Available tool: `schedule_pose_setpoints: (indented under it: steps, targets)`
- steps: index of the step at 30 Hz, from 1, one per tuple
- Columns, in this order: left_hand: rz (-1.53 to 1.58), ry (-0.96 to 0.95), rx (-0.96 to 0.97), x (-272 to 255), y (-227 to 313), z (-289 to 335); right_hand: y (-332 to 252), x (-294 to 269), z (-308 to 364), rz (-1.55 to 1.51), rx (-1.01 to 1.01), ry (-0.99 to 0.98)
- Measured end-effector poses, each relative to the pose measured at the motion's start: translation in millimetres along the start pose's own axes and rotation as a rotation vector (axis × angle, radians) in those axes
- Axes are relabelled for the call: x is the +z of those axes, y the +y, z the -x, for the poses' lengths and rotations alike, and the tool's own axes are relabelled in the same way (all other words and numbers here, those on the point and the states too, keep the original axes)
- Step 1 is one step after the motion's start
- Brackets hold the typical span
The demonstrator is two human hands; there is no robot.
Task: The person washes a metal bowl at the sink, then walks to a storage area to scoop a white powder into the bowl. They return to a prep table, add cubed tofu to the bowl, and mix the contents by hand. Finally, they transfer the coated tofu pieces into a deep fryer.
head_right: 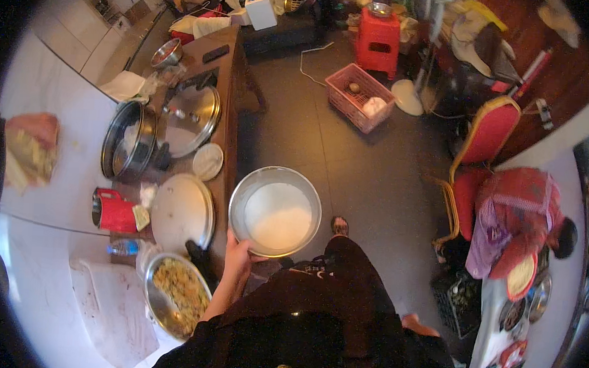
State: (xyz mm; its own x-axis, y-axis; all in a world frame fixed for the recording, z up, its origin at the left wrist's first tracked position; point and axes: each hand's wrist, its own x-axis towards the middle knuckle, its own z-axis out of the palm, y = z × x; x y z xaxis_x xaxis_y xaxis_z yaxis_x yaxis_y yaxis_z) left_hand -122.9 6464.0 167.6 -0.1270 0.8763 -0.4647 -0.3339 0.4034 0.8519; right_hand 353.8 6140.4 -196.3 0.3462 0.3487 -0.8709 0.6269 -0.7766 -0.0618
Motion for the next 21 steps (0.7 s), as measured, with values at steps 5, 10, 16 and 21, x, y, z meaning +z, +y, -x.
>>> schedule_pose_setpoints:
  steps: [5, 10, 16, 21]
  targets:
    - [-0.001, 0.116, -0.005, 58, 92, -138, -275, -297, -156, 0.859, -0.434, 0.428]
    - [0.045, 0.218, 0.066, 97, 158, -300, -664, -495, -222, -0.701, -0.823, 0.198]
    - [-0.005, 0.183, 0.066, 141, 258, -544, -858, -564, -267, -0.033, -0.909, 0.726]
    - [-0.072, 0.074, 0.024, 204, 360, -715, -785, -537, -355, 0.002, -0.423, 0.302]
